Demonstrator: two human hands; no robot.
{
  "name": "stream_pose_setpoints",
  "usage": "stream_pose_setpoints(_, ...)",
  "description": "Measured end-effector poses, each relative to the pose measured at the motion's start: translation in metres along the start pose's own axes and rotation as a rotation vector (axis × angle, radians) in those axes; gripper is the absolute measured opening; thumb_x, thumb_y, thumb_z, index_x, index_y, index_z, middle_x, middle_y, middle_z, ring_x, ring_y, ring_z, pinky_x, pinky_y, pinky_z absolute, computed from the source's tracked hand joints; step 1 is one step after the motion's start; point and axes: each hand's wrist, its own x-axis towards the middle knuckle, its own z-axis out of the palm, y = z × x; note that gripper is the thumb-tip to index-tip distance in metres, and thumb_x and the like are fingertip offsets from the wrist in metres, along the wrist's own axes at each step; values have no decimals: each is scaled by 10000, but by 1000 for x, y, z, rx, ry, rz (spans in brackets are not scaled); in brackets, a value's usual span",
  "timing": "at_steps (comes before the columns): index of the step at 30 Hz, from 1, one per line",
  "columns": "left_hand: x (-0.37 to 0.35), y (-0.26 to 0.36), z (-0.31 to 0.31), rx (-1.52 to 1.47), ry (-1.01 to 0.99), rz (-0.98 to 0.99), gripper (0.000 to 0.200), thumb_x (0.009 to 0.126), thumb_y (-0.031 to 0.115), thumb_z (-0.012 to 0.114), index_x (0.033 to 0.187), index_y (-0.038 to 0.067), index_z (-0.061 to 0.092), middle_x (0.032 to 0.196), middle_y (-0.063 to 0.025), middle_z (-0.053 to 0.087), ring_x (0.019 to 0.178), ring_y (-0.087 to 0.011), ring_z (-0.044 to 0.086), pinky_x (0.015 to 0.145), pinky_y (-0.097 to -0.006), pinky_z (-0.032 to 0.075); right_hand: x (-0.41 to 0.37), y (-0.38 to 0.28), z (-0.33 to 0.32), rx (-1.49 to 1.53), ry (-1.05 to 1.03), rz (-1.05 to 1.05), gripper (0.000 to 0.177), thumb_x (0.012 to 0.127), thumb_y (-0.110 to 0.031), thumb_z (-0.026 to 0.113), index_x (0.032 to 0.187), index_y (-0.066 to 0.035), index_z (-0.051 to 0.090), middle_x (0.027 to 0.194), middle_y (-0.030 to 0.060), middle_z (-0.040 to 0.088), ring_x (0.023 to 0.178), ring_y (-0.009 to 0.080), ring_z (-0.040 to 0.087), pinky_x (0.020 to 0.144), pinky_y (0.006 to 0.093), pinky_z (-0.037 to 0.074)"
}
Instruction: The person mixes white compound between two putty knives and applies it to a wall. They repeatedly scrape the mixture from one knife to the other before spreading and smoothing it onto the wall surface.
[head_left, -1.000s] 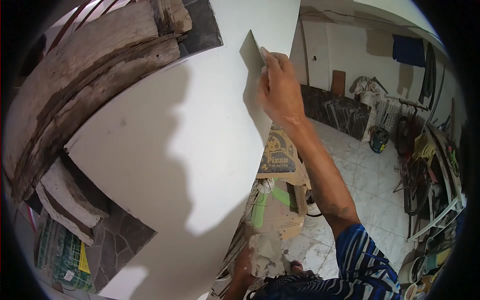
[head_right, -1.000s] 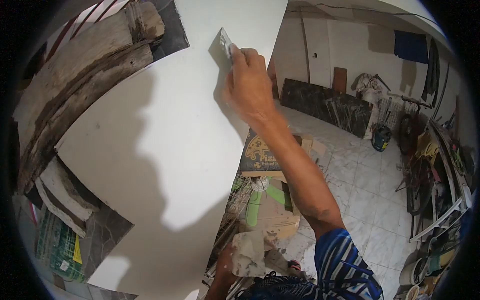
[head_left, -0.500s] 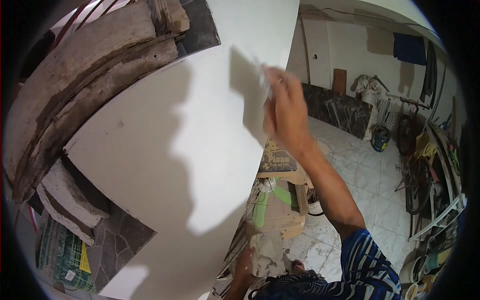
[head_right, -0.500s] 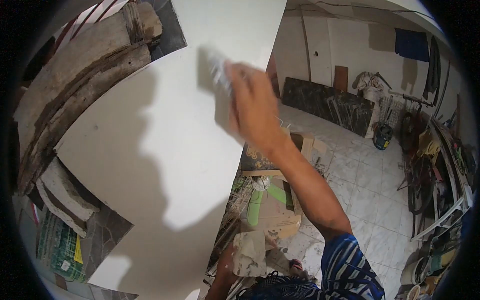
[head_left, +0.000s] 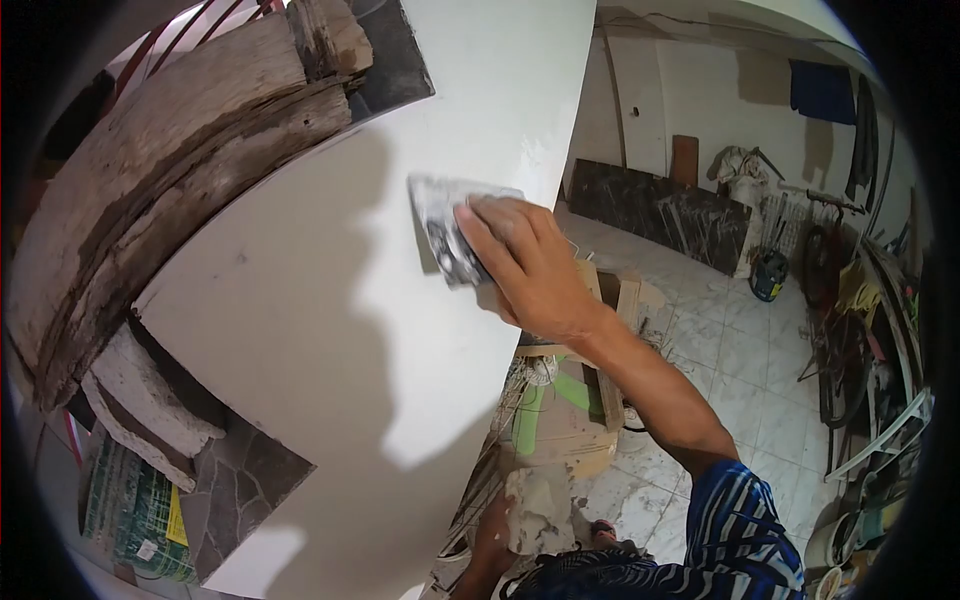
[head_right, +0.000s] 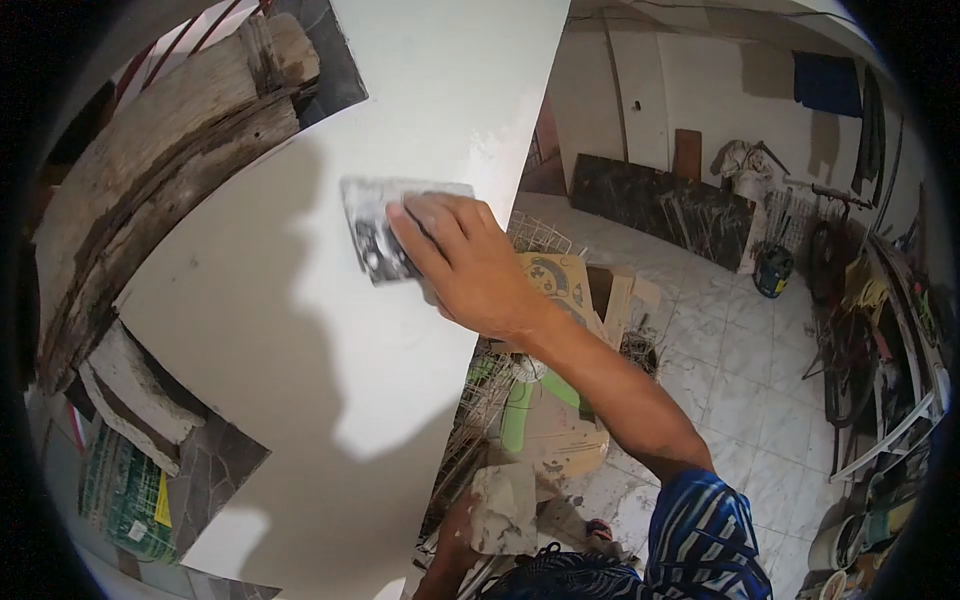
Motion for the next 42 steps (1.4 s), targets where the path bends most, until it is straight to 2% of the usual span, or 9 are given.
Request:
stream_pose_setpoints(3,2,-2,2,2,-22,24,479,1016,273,446,1425,24,445,1298,-147,594,1123,-270,640,949,-417,543,-1,18,-18,1,-1,-51,786,654,-10,692,1411,13,479,1241,185,544,1161,380,534,974,477,444)
stream_pose_setpoints(8,11,-13,-12,-15,-53,-2,461,967,239,541,1370,19,502,1248,-142,627,1062,-248,667,916,-396,554,35,57,-13,-88,182,511,555,771,9,650,1312,68,537,1180,219,570,1055,384,564,893,445,502)
stream_pose_setpoints(10,5,-10,-6,418,-63,147,471,994,209,464,1423,16,443,1309,-162,584,1130,-288,634,956,-428,537,46,66,-8,-107,127,628,495,803,0,636,1280,97,543,1161,234,564,1023,390,563,866,436,515)
stream_pose_setpoints(16,2,-12,-1,608,-42,254,486,1010,190,415,1462,15,399,1355,-177,553,1188,-317,605,996,-451,515,57,24,5,-75,162,426,475,820,60,568,1290,101,516,1175,248,552,1043,405,557,903,461,488)
stream_pose_setpoints(20,18,-20,-15,36,-32,17,486,1015,208,413,1464,24,402,1355,-170,556,1187,-311,608,990,-441,519,35,-10,0,19,67,123,607,728,16,642,1318,69,512,1213,214,554,1111,382,531,946,468,463)
stream_pose_setpoints(22,7,-12,-6,446,-88,198,488,1015,219,418,1463,27,406,1352,-164,561,1182,-303,611,982,-435,525,20,-9,-8,63,-1,-34,649,705,7,658,1337,39,516,1238,196,558,1136,371,534,971,463,447)
stream_pose_setpoints(26,12,-13,-3,-6,27,6,490,1016,234,428,1461,29,413,1344,-155,571,1171,-287,619,967,-425,535,16,12,-21,63,141,32,659,708,32,667,1351,-6,530,1239,177,576,1129,367,557,961,456,460)
stream_pose_setpoints(32,7,-10,2,-6,86,-40,478,1032,226,399,1468,30,407,1353,-149,568,1175,-291,614,978,-428,527,49,44,-7,-89,218,524,445,891,32,561,1334,40,526,1221,235,562,1101,371,572,916,422,507)
stream_pose_setpoints(42,8,-14,-7,6,27,-19,503,1030,262,426,1477,34,391,1372,-153,557,1181,-275,606,990,-419,513,10,-18,-2,70,45,90,609,759,68,614,1360,12,530,1283,207,557,1151,362,554,953,464,470)
